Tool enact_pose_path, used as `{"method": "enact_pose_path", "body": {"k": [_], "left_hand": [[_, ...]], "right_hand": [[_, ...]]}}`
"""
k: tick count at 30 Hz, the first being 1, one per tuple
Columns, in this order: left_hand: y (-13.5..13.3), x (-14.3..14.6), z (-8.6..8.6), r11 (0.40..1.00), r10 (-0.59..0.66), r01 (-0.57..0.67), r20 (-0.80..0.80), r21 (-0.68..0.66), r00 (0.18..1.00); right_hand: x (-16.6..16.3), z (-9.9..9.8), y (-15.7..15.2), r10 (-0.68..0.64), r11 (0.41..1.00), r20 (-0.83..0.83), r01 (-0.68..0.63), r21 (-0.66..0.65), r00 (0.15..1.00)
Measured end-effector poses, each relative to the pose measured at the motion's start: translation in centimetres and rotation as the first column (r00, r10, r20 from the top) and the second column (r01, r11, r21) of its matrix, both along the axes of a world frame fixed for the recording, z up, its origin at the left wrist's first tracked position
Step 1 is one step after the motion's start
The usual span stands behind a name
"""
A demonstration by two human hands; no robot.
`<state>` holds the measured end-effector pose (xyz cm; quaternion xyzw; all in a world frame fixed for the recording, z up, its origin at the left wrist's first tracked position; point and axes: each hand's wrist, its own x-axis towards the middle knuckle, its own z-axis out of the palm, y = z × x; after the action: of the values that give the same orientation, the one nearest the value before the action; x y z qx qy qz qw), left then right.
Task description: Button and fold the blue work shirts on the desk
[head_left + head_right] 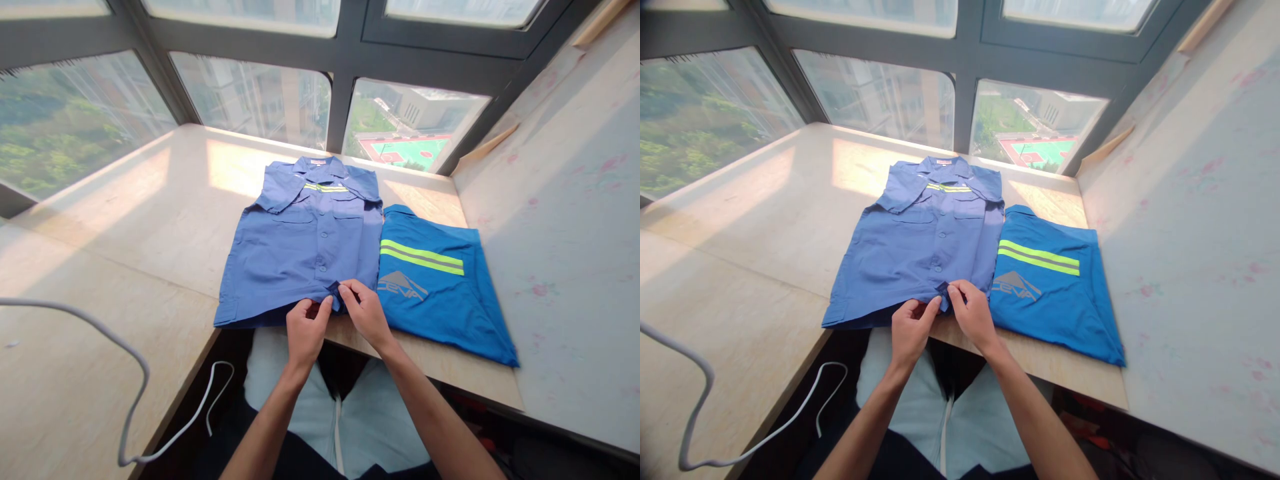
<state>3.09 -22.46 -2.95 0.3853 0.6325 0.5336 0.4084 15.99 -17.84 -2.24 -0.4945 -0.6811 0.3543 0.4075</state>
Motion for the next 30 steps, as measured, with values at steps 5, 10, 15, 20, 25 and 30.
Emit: {"method": "enact_pose_path", "body": {"k": [5, 10, 15, 20, 25, 30], "left_hand": [[0.2, 0.0, 0.2, 1.000, -0.008, 0.008, 0.001, 0.004, 1.000], [0.4, 0.2, 0.5, 1.000, 0.002, -0.002, 0.030, 0.007, 1.000], [0.4, 0.4, 0.7, 1.000, -0.012, 0.011, 0.041, 0.006, 0.999], [0.3, 0.2, 0.6, 1.000, 0.001, -0.001, 0.044, 0.003, 0.999], [0.2, 0.2, 0.4, 1.000, -0.002, 0.002, 0.089, 0.006, 0.996], [0.2, 0.3, 0.3, 1.000, -0.026, 0.025, 0.091, 0.010, 0.996]], "right_hand": [[-0.2, -0.3, -0.1, -0.057, 0.998, 0.007, 0.057, 0.005, 0.998], [-0.3, -0.8, -0.5, -0.070, 0.992, -0.003, 0.070, 0.105, 0.998], [-0.1, -0.9, -0.8, -0.126, 0.929, 0.081, 0.089, 0.359, 0.989], [0.2, -0.7, -0.8, -0.008, 0.913, 0.183, -0.067, 0.403, 0.983], [0.7, -0.8, -0.9, 0.069, 0.907, 0.244, -0.163, 0.389, 0.967], [1.0, -0.7, -0.8, 0.008, 0.917, 0.262, -0.111, 0.383, 0.965]]}}
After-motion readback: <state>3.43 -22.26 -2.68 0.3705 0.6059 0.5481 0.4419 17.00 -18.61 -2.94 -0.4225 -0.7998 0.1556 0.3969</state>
